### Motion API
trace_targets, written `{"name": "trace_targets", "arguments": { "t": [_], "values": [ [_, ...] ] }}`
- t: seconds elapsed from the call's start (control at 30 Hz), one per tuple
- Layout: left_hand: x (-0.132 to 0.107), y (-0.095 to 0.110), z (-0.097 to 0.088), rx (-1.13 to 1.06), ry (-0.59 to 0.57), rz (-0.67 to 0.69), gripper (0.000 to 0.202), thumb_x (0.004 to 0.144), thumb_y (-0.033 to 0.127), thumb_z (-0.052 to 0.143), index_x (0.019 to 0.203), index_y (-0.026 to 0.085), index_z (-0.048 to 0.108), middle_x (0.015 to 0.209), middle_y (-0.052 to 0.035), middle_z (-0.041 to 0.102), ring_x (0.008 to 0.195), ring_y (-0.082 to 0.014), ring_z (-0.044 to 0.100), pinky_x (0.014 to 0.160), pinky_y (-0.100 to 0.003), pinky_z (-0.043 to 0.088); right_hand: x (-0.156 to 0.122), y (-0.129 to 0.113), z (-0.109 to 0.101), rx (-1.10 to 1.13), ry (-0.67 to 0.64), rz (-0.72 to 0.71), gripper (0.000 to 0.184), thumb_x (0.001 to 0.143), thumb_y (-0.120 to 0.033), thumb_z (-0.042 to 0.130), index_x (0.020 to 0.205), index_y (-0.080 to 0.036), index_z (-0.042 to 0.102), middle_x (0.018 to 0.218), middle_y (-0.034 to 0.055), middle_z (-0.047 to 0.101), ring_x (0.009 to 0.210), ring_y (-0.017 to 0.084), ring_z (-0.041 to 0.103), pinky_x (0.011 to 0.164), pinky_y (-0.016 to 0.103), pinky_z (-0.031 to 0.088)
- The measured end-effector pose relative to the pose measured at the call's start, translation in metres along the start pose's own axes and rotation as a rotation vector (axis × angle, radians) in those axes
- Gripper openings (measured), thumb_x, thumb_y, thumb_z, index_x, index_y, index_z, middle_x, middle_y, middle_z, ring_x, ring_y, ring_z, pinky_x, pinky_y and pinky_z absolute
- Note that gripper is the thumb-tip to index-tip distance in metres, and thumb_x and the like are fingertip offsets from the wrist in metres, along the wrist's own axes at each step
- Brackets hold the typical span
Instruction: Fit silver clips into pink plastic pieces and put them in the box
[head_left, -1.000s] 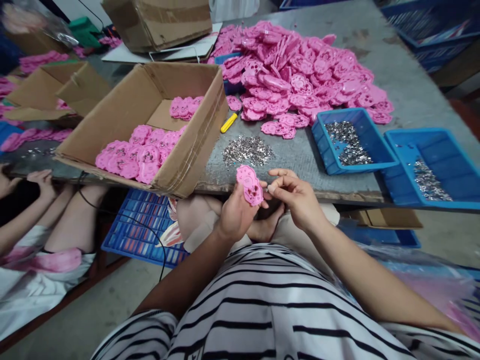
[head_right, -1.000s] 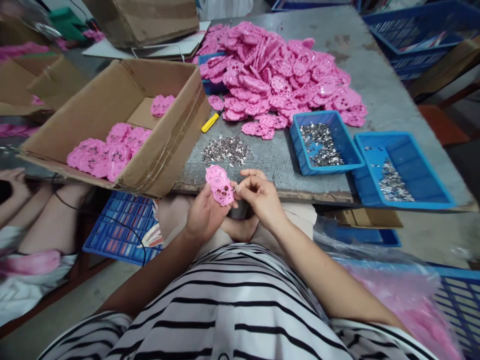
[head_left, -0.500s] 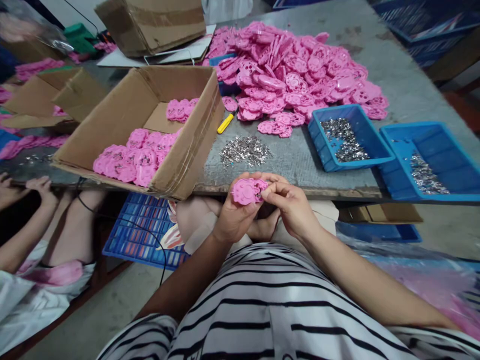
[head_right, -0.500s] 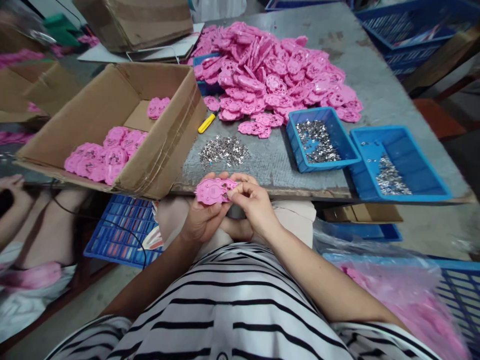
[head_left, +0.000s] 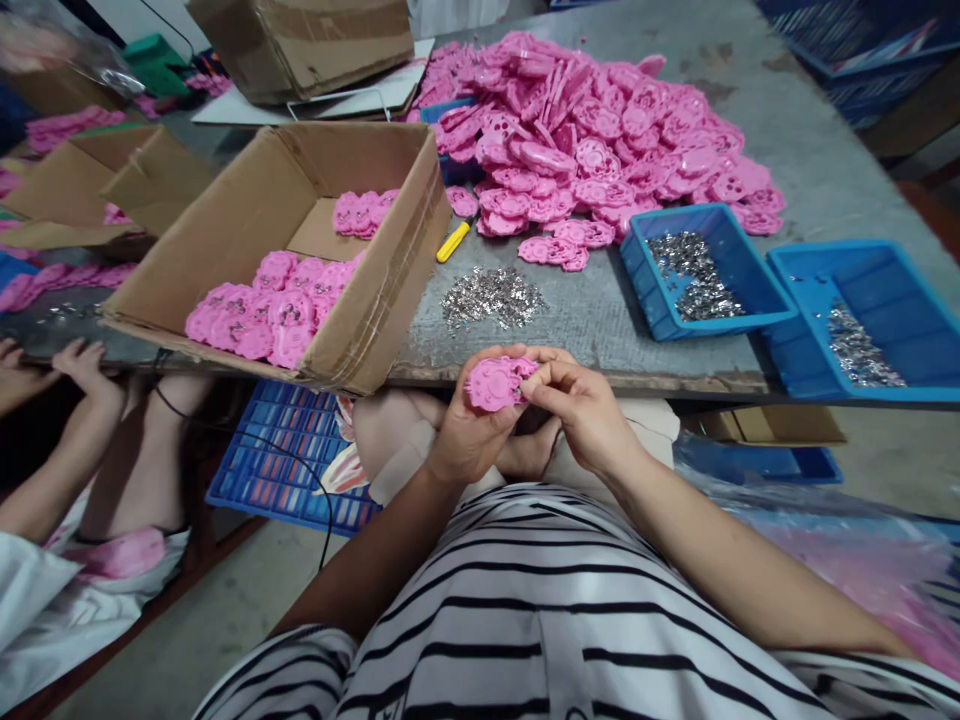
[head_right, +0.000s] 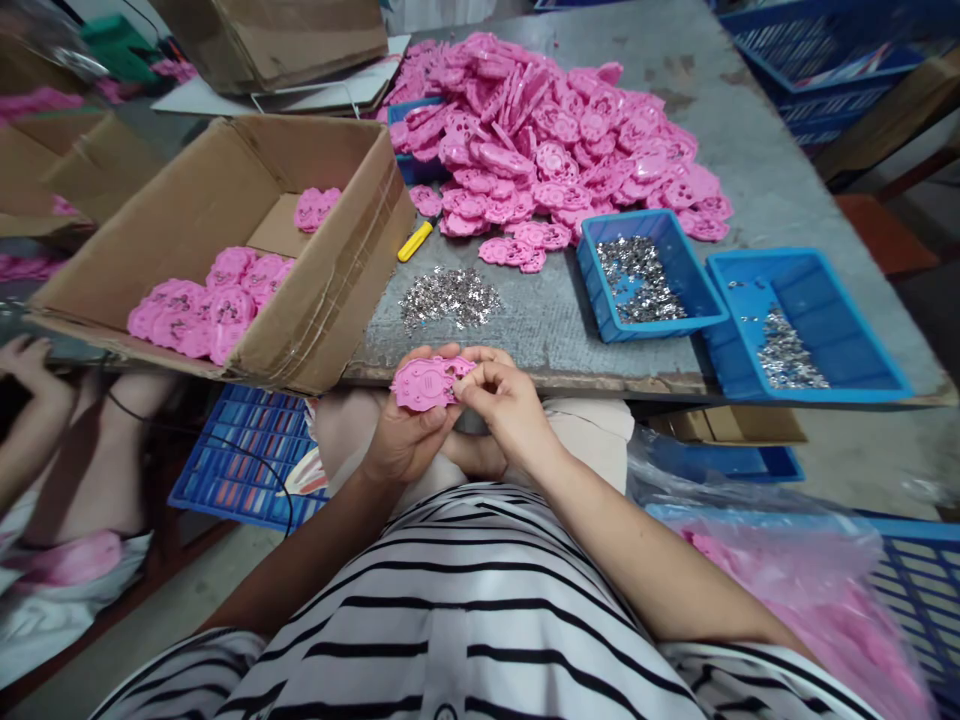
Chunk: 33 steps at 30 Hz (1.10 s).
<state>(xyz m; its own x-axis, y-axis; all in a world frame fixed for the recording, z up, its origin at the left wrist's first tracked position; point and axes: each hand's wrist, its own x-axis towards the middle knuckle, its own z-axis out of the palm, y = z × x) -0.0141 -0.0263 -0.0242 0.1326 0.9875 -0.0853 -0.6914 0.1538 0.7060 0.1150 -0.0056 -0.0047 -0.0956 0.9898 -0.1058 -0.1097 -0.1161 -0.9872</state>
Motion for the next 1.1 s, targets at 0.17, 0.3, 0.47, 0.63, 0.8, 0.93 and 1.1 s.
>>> {"name": "trace_targets", "arguments": {
  "t": [0.17, 0.3, 0.47, 0.63, 0.8, 0.93, 1.1],
  "values": [
    [0.000, 0.000, -0.002, 0.040, 0.002, 0.004, 0.057, 0.059, 0.022, 0.086, 0.109, 0.031, 0.059, 0.128, -0.0018, 0.059, 0.126, -0.0211, 0.050, 0.107, -0.039, 0.039, 0.001, -0.003, 0.001, 0.001, -0.001, 0.013, 0.015, 0.064, -0.027, 0.070, 0.054, -0.021, 0.062, 0.097, 0.0044, 0.063, 0.104, 0.023, 0.054, 0.098, 0.038, 0.037],
    [0.001, -0.001, -0.004, 0.048, -0.050, 0.035, 0.054, 0.061, 0.022, 0.085, 0.108, 0.033, 0.061, 0.126, -0.0009, 0.059, 0.126, -0.0202, 0.050, 0.108, -0.038, 0.038, 0.001, -0.005, 0.002, 0.027, -0.003, 0.030, 0.015, 0.063, -0.027, 0.070, 0.053, -0.021, 0.062, 0.094, 0.0039, 0.063, 0.103, 0.022, 0.054, 0.096, 0.037, 0.038],
    [0.003, -0.003, -0.006, 0.040, -0.093, 0.083, 0.051, 0.065, 0.021, 0.083, 0.109, 0.034, 0.062, 0.124, 0.0003, 0.060, 0.123, -0.0171, 0.052, 0.108, -0.036, 0.039, 0.000, -0.004, 0.002, 0.047, 0.002, 0.047, 0.014, 0.063, -0.025, 0.070, 0.054, -0.021, 0.062, 0.094, 0.0036, 0.063, 0.105, 0.023, 0.054, 0.096, 0.037, 0.038],
    [0.003, -0.004, -0.007, 0.105, -0.078, 0.087, 0.054, 0.063, 0.026, 0.084, 0.110, 0.032, 0.058, 0.126, -0.0021, 0.059, 0.124, -0.0202, 0.051, 0.107, -0.039, 0.039, 0.000, -0.002, 0.002, 0.026, 0.009, 0.013, 0.014, 0.065, -0.024, 0.069, 0.054, -0.021, 0.060, 0.095, 0.0037, 0.064, 0.106, 0.023, 0.054, 0.098, 0.039, 0.038],
    [0.005, -0.006, -0.009, 0.129, -0.083, 0.142, 0.054, 0.063, 0.027, 0.084, 0.110, 0.032, 0.058, 0.125, -0.0020, 0.060, 0.123, -0.0197, 0.052, 0.107, -0.039, 0.040, 0.000, 0.002, 0.002, -0.117, 0.015, -0.110, 0.017, 0.073, -0.026, 0.065, 0.059, -0.021, 0.056, 0.102, 0.0054, 0.064, 0.106, 0.022, 0.056, 0.097, 0.040, 0.040],
    [0.006, -0.007, -0.009, 0.137, -0.075, 0.145, 0.055, 0.062, 0.029, 0.085, 0.111, 0.031, 0.059, 0.127, -0.0032, 0.060, 0.124, -0.0208, 0.052, 0.109, -0.041, 0.037, -0.003, 0.012, 0.005, -0.281, 0.063, -0.268, 0.016, 0.078, -0.029, 0.064, 0.067, -0.022, 0.056, 0.108, 0.0073, 0.062, 0.109, 0.022, 0.055, 0.099, 0.042, 0.040],
    [0.004, -0.002, -0.002, 0.074, -0.022, 0.031, 0.062, 0.063, 0.031, 0.084, 0.118, 0.031, 0.055, 0.133, -0.0058, 0.056, 0.132, -0.0264, 0.047, 0.111, -0.046, 0.035, 0.004, 0.011, -0.006, -0.275, 0.101, -0.275, 0.016, 0.077, -0.036, 0.066, 0.077, -0.023, 0.056, 0.117, 0.0080, 0.058, 0.113, 0.024, 0.054, 0.096, 0.041, 0.042]
  ]
}}
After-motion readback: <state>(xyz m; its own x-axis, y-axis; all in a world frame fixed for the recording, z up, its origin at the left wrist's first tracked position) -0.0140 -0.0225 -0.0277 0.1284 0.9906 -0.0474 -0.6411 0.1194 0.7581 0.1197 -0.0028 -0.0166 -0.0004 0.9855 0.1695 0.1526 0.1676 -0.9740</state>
